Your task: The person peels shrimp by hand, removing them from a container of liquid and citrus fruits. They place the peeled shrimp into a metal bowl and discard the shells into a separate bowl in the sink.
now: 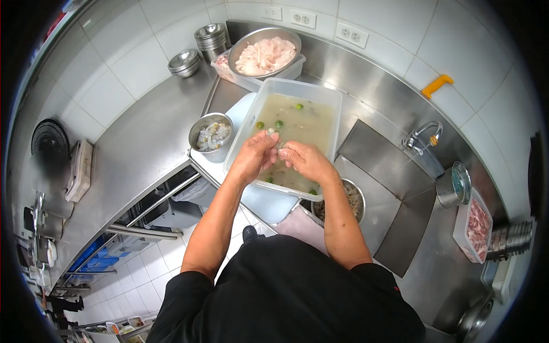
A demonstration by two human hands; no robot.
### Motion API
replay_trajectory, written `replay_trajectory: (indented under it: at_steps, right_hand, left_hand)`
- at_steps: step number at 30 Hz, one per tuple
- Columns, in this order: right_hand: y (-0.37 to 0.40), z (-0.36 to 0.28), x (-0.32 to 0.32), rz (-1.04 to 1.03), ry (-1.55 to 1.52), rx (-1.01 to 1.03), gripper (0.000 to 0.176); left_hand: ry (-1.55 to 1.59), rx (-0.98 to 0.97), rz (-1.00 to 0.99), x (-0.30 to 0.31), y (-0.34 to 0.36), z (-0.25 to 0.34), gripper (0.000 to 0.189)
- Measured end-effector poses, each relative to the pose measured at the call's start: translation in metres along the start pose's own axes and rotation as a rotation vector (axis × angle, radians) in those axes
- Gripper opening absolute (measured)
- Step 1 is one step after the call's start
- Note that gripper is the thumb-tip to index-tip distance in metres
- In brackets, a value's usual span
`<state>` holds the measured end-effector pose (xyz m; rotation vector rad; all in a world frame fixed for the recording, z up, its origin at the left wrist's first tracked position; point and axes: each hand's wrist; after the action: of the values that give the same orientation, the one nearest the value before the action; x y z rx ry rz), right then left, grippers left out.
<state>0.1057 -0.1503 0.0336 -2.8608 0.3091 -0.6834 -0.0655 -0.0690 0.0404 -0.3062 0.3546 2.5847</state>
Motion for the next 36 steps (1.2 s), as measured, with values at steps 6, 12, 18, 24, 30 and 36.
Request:
replay_trajectory:
  at_steps: [6,12,18,24,30,36]
  right_hand:
    - [0.006,0.000,0.007,0.078,0.161,0.139,0.030]
    - [0.042,0.013,0.042,0.518,-0.043,0.053,0.019]
    - [0.096,0.096,0.096,0.549,0.554,-0.335,0.027]
    - [0.080,0.080,0.093,0.724,0.670,0.064,0.030]
    - [0.039,0.012,0.055,0.483,0.593,0.425,0.008]
    - [0.032,0.003,0.028,0.365,0.526,0.277,0.023]
  left_hand:
    - [0.088,0.007,0.005,-0.004,0.000,0.004,0.016]
    - [-0.350,-0.316,0.387,0.044,-0.022,0.033,0.030]
    - [-1.344,-0.866,0.623,0.073,-0.015,0.052,0.029]
    - [-1.685,-0.434,-0.163,-0.007,-0.008,0.010,0.030]
    - [-1.952,-0.209,-0.340,-0.029,-0.028,-0.022,0.034]
    - [-0.885,0.083,-0.198,0.006,-0.033,-0.003,0.029]
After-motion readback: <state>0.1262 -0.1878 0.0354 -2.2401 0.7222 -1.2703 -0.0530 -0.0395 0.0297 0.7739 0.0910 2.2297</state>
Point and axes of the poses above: each hand's wrist, its own y-axis away from the middle knuckle, its own x-axis out of the back of the hand, z = x × y, and after that the axes turned 11 degrees about z, right-handed
